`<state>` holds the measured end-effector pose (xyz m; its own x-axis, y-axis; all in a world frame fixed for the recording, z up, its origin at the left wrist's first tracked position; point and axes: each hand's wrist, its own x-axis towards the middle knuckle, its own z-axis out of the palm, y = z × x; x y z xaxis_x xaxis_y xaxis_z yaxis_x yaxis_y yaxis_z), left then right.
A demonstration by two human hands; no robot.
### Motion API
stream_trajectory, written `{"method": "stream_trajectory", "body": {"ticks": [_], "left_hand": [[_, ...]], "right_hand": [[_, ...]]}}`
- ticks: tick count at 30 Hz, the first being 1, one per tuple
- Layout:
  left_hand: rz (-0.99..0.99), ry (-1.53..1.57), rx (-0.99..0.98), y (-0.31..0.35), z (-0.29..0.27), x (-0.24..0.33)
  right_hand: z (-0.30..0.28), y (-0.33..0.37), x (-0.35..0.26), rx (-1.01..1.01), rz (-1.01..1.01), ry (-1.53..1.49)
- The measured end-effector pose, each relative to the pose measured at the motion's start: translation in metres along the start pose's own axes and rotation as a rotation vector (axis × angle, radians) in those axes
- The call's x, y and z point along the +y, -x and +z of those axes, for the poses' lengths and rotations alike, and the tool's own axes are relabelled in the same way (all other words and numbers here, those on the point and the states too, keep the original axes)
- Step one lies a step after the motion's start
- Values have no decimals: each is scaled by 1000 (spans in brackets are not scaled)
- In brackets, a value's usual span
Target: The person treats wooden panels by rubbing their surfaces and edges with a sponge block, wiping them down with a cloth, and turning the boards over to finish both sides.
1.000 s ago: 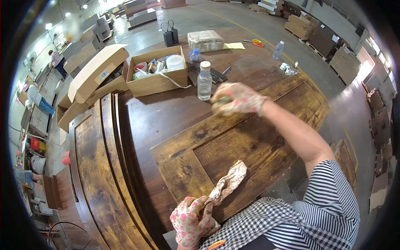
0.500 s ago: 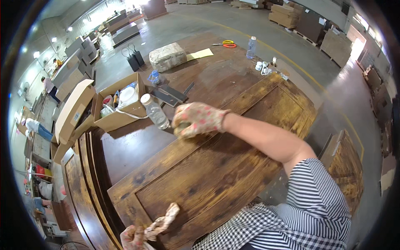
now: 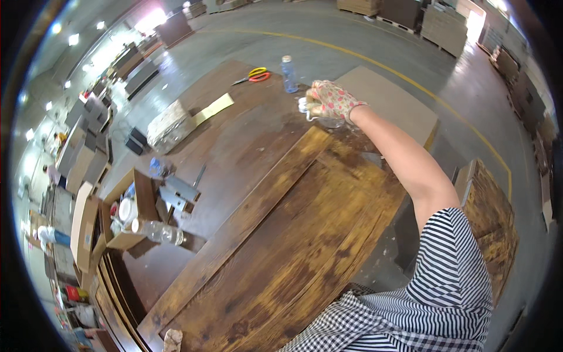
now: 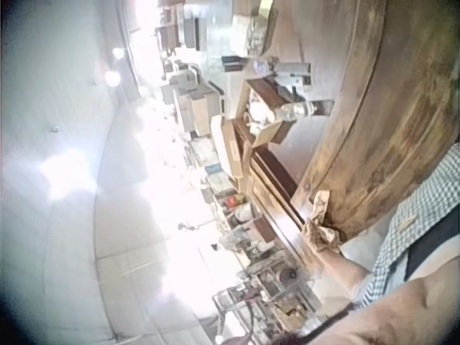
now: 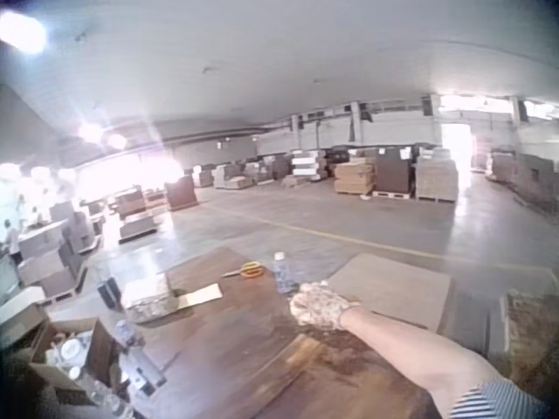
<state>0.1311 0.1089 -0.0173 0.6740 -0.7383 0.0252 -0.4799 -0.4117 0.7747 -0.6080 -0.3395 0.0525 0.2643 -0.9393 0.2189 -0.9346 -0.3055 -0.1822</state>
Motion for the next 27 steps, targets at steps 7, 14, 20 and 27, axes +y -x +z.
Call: {"method": "stream_trajectory", "body": {"ticks": [7,14,20,27], "left_hand": [[180,-349,-295,-28,120,117],[298,-100,-359,-5,167,171],[334,-231,-371,2,171,202],[549,141,-274,4,251,290]], "right_hand": [[10,38,7,58,35,-665],[-23,176,28,-74,126,-898],[-58,322,28,1,210,-625],[-40,318,-46,213,-80,-1147]]}}
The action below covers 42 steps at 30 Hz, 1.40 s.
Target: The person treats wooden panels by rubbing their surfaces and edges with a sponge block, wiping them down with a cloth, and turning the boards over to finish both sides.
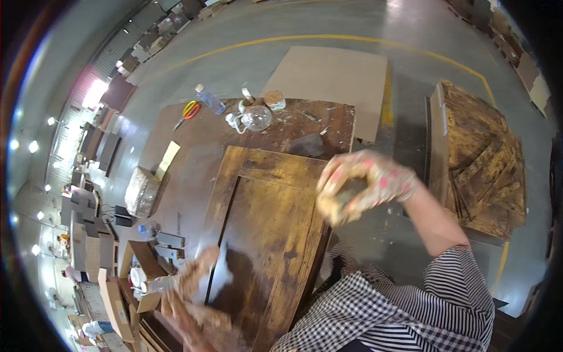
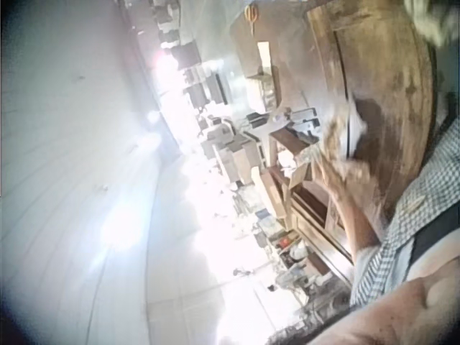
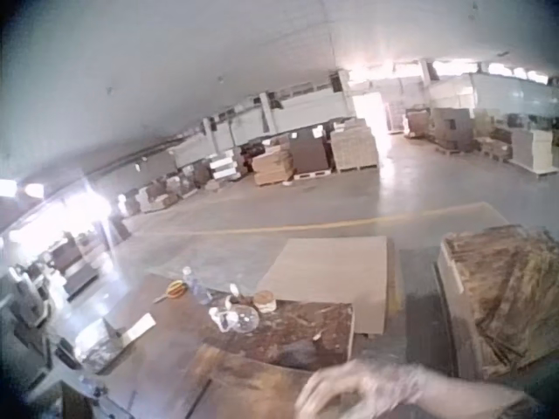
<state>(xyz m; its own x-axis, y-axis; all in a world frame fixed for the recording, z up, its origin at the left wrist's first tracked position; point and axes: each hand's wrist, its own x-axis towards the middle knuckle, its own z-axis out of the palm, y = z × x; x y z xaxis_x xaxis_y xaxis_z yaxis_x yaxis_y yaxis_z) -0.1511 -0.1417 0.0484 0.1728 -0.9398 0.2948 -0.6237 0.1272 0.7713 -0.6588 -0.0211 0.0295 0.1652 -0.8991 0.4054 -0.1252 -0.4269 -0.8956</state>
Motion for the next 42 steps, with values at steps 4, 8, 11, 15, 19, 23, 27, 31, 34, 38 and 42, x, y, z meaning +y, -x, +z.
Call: {"method": "stream_trajectory", "body": {"ticks": [4,8,11,15,19,23,27,31,34,38,42], "left_hand": [[356,227,-193,-58,86,57],[237,558,-595,-78,203,111],[1189,-367,-908,-51,284,142],[1437,-191,-1177,3,298,161],[1583,-192,-1186,-1,301,175],[1219,-745,-819,-48,285,154],[907,-625,-651,-62,231,102],[598,-811,-554,-33,153,47],[255,-954,-437,-2,77,-3],[-21,-562,-97,31,-34,-80],[-169,-481,61,51,-133,-147]], "right_hand": [[90,-38,33,-128,-119,-336],[114,-37,48,-191,24,-378],[106,-35,49,-217,-25,-425],[101,-37,47,-377,-39,-489],[106,-35,48,-280,-59,-351],[102,-35,44,-263,13,-378],[100,-38,41,-262,35,-402],[99,-41,44,-283,23,-706],[82,-55,47,-306,27,-651],[38,-118,54,-52,178,-143],[21,-187,72,72,62,535]]}}
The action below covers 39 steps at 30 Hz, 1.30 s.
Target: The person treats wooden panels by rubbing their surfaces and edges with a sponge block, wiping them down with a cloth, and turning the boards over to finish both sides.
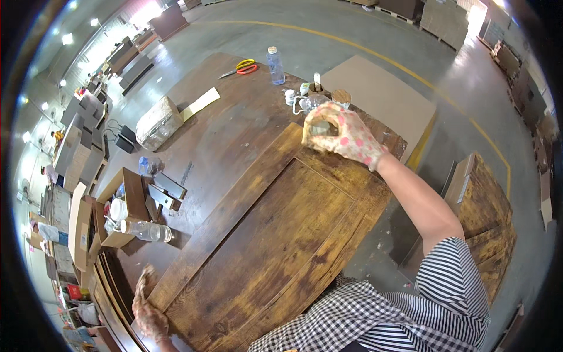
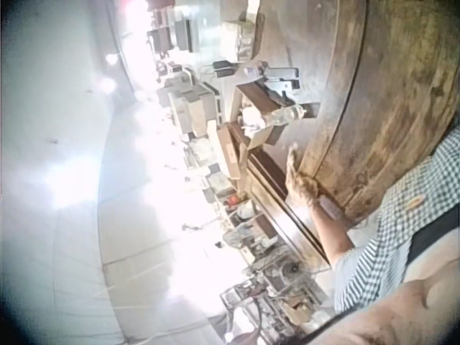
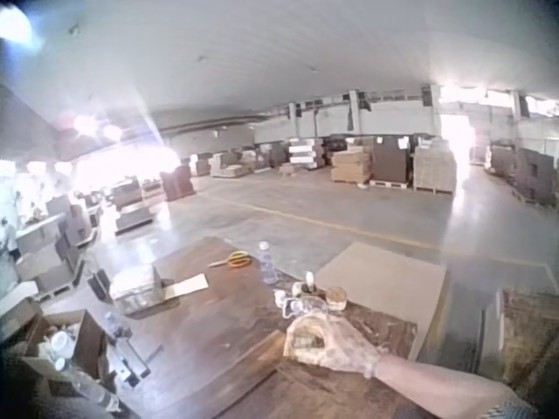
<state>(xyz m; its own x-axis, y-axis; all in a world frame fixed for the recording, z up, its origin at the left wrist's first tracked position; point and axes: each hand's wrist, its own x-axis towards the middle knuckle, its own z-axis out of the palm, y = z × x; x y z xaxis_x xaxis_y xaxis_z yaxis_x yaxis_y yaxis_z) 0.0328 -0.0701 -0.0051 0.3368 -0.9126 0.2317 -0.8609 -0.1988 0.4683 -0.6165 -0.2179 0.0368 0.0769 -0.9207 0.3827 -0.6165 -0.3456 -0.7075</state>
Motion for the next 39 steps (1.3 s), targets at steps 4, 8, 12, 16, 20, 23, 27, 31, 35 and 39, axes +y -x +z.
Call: {"method": "stream_trajectory", "body": {"ticks": [4,8,12,16,20,23,27,31,35,39], "left_hand": [[-72,-185,67,5,-21,-48],[-22,-296,78,9,-23,-47],[83,-225,70,9,-26,-36],[120,-123,78,10,-26,-36],[31,534,170,20,-42,-46],[-70,852,263,39,-80,-70],[-57,628,490,84,-141,-136],[355,-256,694,142,-181,-214],[249,-346,713,196,-184,-244],[-305,682,589,220,-168,-237]], "right_hand": [[6,-21,4,-204,-102,210],[15,-21,-4,-264,-168,224],[45,-17,-25,-253,-178,170],[103,4,-68,-128,-227,141],[175,38,-134,-17,-307,108],[235,61,-194,-34,-420,63],[321,88,-278,-114,-522,19],[401,109,-353,-194,-551,-89],[456,122,-406,-272,-585,-139],[470,120,-423,-303,-611,-152]]}}
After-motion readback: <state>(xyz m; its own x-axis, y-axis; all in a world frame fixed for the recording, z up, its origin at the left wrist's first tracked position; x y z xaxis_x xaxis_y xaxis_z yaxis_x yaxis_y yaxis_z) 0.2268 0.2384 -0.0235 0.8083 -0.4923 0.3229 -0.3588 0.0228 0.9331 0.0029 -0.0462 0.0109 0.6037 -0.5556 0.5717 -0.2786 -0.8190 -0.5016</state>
